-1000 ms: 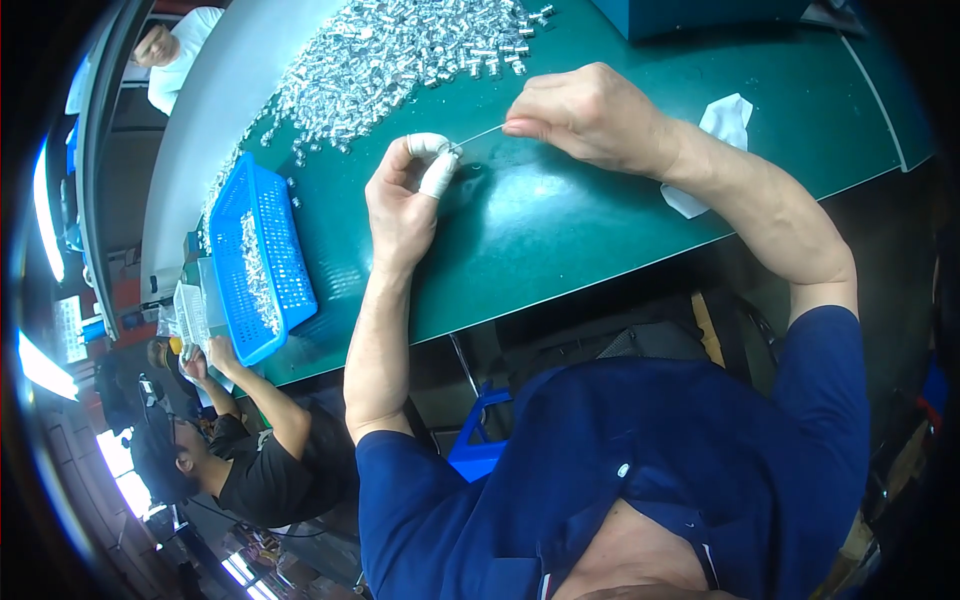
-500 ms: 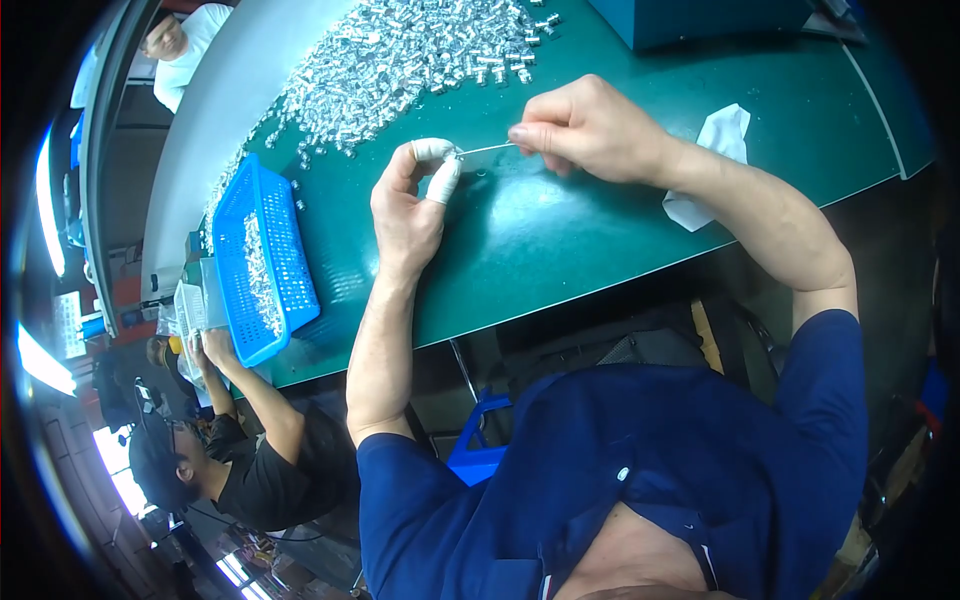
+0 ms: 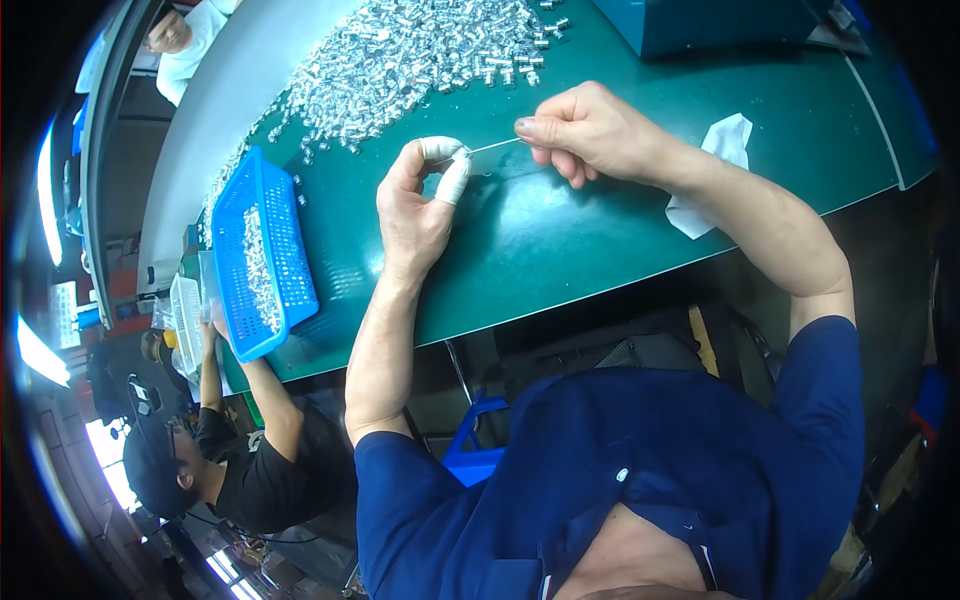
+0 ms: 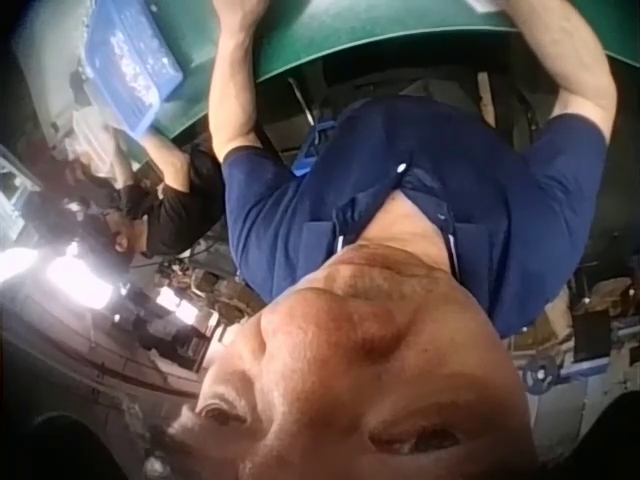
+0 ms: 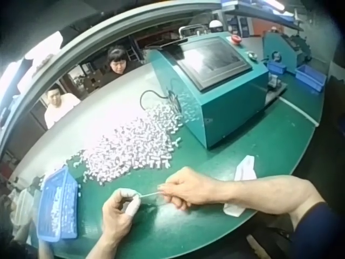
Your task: The user is manually assembling or inspecting small electronic components with thin wires at a factory workstation.
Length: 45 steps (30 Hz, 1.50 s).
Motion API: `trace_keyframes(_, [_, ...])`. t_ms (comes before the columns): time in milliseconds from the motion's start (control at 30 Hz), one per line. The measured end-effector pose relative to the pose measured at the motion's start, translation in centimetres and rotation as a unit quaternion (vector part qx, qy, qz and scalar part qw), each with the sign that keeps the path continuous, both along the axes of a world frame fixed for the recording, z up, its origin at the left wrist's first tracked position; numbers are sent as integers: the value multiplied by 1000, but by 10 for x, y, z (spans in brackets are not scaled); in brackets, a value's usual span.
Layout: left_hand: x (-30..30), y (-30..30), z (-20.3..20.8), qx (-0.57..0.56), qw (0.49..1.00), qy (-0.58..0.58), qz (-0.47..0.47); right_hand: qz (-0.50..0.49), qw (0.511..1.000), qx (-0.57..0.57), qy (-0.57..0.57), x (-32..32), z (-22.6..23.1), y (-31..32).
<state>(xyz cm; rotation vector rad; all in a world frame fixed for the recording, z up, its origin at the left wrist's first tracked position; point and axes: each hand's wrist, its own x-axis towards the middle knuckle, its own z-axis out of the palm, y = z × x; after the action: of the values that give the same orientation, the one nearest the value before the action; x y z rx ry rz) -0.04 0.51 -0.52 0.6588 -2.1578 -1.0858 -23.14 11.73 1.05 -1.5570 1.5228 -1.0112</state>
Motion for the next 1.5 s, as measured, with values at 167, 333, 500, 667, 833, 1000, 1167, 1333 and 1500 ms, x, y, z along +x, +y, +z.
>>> trace_keyframes(167, [-1,-6,-2,127,990,62,-10,-64,973,-212,66,8,-12,2])
trace_keyframes(333, [-2,-3,-2,172,979,102,-33,-7,927,-335,166,3,-19,-1])
trace_keyframes(500, [-4,-5,0,179,980,74,-34,-12,898,-404,174,4,-10,0])
trace_keyframes(667, [2,-5,-4,108,991,72,-20,-23,979,-201,7,0,-7,0])
trace_keyframes(833, [6,-22,4,108,983,144,38,-85,981,-40,-172,-17,-5,1])
trace_keyframes(1000, [9,-24,3,124,982,144,21,-101,979,-150,-96,-16,-4,2])
trace_keyframes(1167, [6,-15,1,91,987,128,37,-87,966,-242,-9,-2,0,10])
trace_keyframes(1333, [6,-9,3,16,993,95,62,-52,924,-368,89,4,2,14])
trace_keyframes(1500, [6,-6,1,-2,995,91,43,-57,911,-397,101,7,0,13])
